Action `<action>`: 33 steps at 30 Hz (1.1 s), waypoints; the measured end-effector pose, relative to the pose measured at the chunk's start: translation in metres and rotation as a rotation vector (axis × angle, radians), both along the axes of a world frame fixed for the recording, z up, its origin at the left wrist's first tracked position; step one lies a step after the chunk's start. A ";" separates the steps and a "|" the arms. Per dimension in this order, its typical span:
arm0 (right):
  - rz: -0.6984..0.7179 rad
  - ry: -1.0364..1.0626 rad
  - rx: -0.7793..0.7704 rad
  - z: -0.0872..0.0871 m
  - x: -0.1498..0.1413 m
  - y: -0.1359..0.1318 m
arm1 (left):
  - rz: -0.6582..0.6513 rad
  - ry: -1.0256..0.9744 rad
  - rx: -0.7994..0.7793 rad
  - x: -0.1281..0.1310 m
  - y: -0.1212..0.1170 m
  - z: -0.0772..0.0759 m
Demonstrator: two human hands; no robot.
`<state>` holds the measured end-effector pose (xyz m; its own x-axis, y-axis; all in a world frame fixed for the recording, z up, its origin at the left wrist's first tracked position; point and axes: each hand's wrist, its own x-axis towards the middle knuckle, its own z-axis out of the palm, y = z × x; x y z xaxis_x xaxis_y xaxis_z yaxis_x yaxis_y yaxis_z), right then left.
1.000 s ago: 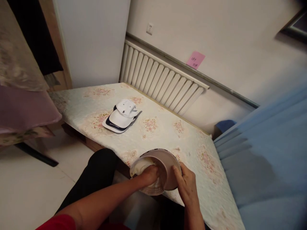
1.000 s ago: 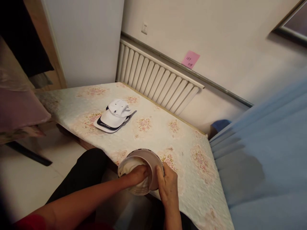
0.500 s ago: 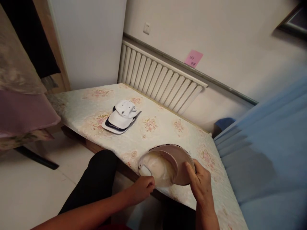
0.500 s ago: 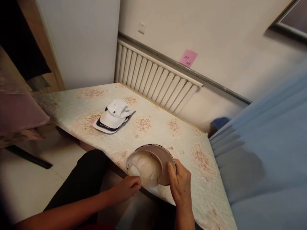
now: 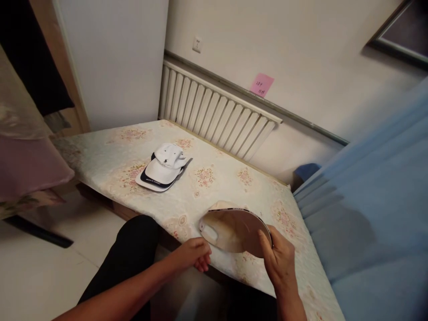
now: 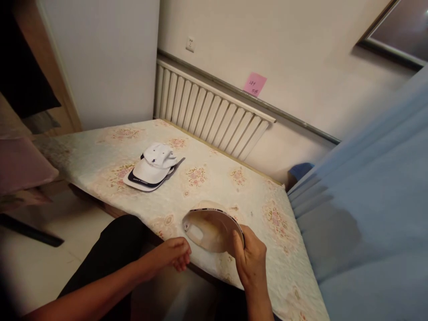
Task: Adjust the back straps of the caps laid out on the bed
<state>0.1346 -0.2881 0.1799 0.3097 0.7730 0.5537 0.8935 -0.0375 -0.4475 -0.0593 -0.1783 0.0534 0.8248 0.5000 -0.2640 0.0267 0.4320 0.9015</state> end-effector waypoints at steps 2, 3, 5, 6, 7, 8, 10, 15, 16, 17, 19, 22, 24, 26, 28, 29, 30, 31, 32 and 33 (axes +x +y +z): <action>0.042 -0.021 0.020 -0.003 -0.001 -0.001 | 0.029 -0.184 -0.203 0.000 0.002 0.021; 0.058 -0.030 0.028 -0.005 -0.002 -0.001 | 0.050 -0.239 -0.291 0.000 0.004 0.030; 0.088 -0.050 0.037 -0.007 -0.004 -0.002 | 0.076 -0.320 -0.434 0.001 0.010 0.044; 0.106 -0.061 0.039 -0.008 -0.006 -0.002 | 0.082 -0.345 -0.482 0.002 0.014 0.050; 0.127 -0.070 0.039 -0.009 -0.007 -0.002 | 0.084 -0.370 -0.526 0.003 0.017 0.055; 0.150 -0.078 0.037 -0.009 -0.008 -0.002 | 0.083 -0.392 -0.566 0.004 0.019 0.058; 0.199 -0.093 0.029 -0.011 -0.011 -0.002 | 0.097 -0.438 -0.643 0.008 0.021 0.064; 0.270 -0.124 0.051 -0.020 -0.016 -0.008 | 0.253 -0.530 -0.762 0.016 0.017 0.077; 0.267 -0.124 0.066 -0.023 -0.016 -0.010 | 0.276 -0.532 -0.767 0.017 0.015 0.079; 0.260 -0.123 0.081 -0.027 -0.016 -0.012 | 0.286 -0.528 -0.767 0.018 0.015 0.080; 0.237 -0.117 0.114 -0.036 -0.017 -0.017 | 0.277 -0.507 -0.759 0.018 0.014 0.080; 0.205 -0.073 0.151 -0.052 -0.017 -0.024 | 0.271 -0.463 -0.733 0.018 0.015 0.074; 0.160 0.010 0.137 -0.065 -0.016 -0.028 | 0.261 -0.434 -0.720 0.016 0.017 0.070; 0.065 0.162 0.079 -0.078 -0.015 -0.031 | 0.243 -0.404 -0.727 0.014 0.020 0.066; -0.067 0.410 0.001 -0.091 -0.015 -0.034 | 0.242 -0.372 -0.733 0.012 0.023 0.064; -0.117 0.576 -0.029 -0.097 -0.015 -0.035 | 0.248 -0.358 -0.732 0.010 0.024 0.063; -0.144 0.764 -0.051 -0.102 -0.017 -0.037 | 0.252 -0.346 -0.728 0.009 0.025 0.061; -0.145 0.963 -0.056 -0.107 -0.019 -0.038 | 0.253 -0.334 -0.723 0.008 0.026 0.060; -0.123 1.159 -0.042 -0.111 -0.022 -0.038 | 0.248 -0.322 -0.718 0.007 0.026 0.057; -0.085 1.337 -0.014 -0.114 -0.025 -0.039 | 0.235 -0.309 -0.713 0.006 0.026 0.055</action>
<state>0.1092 -0.3266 0.0660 0.6508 0.7272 -0.2180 -0.2327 -0.0822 -0.9691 -0.0534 -0.1518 0.1082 0.8071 0.4669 -0.3615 -0.3415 0.8685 0.3593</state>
